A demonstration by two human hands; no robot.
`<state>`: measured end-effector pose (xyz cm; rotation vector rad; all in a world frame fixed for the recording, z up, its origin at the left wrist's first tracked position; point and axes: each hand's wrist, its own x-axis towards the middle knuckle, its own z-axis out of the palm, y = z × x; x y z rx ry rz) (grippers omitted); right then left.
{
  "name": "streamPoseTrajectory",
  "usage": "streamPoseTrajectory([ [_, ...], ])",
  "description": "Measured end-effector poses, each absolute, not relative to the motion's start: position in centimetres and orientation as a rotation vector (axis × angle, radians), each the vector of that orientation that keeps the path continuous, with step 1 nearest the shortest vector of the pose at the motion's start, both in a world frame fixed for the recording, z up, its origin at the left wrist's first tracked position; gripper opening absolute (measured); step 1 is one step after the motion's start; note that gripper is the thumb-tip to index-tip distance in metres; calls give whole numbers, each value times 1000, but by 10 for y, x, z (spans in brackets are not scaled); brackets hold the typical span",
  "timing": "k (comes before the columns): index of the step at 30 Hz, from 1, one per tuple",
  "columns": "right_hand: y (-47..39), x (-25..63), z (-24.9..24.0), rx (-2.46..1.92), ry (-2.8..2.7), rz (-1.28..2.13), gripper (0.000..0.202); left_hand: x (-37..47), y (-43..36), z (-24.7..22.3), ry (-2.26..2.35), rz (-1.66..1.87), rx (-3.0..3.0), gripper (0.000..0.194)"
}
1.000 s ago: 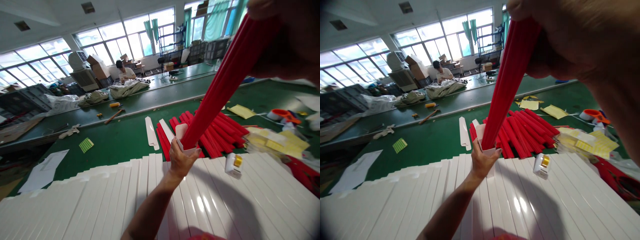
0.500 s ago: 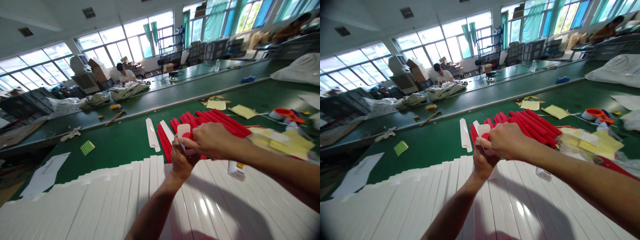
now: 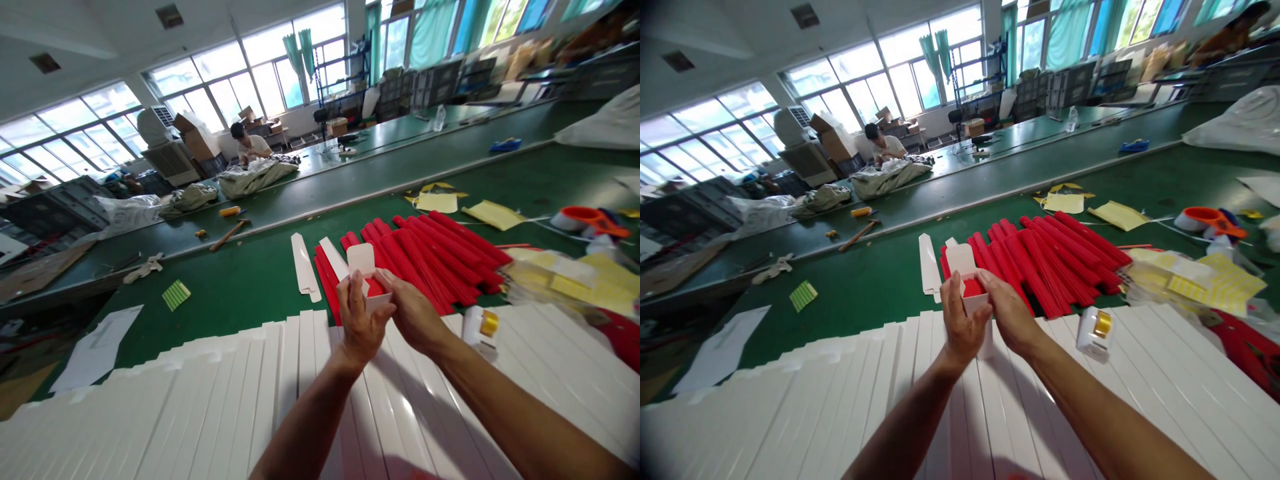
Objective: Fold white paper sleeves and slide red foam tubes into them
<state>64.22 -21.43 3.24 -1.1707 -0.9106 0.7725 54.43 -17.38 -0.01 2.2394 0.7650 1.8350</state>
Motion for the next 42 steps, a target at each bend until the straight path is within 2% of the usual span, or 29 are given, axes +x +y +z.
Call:
streamPoseTrajectory([
  [3, -207, 630, 37, -1032, -788, 879, 32, 542, -177, 13, 686, 1738, 2036, 45],
  [7, -201, 623, 56, -987, -750, 854, 13, 542, -181, 30, 706, 1576, 1782, 31],
  [9, -200, 623, 60, -1014, -760, 816, 11, 543, -183, 32, 690, 1539, 1671, 24],
  [12, -197, 623, 57, -1036, -760, 722, 11, 544, -181, 31, 657, 1521, 1641, 35],
  [16, -196, 622, 47, -962, -848, 579, 20, 536, -171, 29, 689, 1656, 1907, 31],
  [20, -207, 622, 33, -905, -888, 548, 35, 522, -162, 35, 589, 1714, 2225, 54],
  [24, -222, 625, 16, -974, -973, 640, 46, 512, -161, 48, 474, 1573, 2464, 36],
  [29, -224, 621, 9, -1203, -1205, 442, 65, 504, -159, 66, 529, 1331, 2658, 39],
  [34, -219, 615, 15, -1346, -1259, 260, 58, 498, -155, 82, 532, 1169, 2709, 37],
  [42, -216, 620, 16, -1331, -1332, 252, 44, 496, -153, 100, 572, 941, 2853, 37],
])
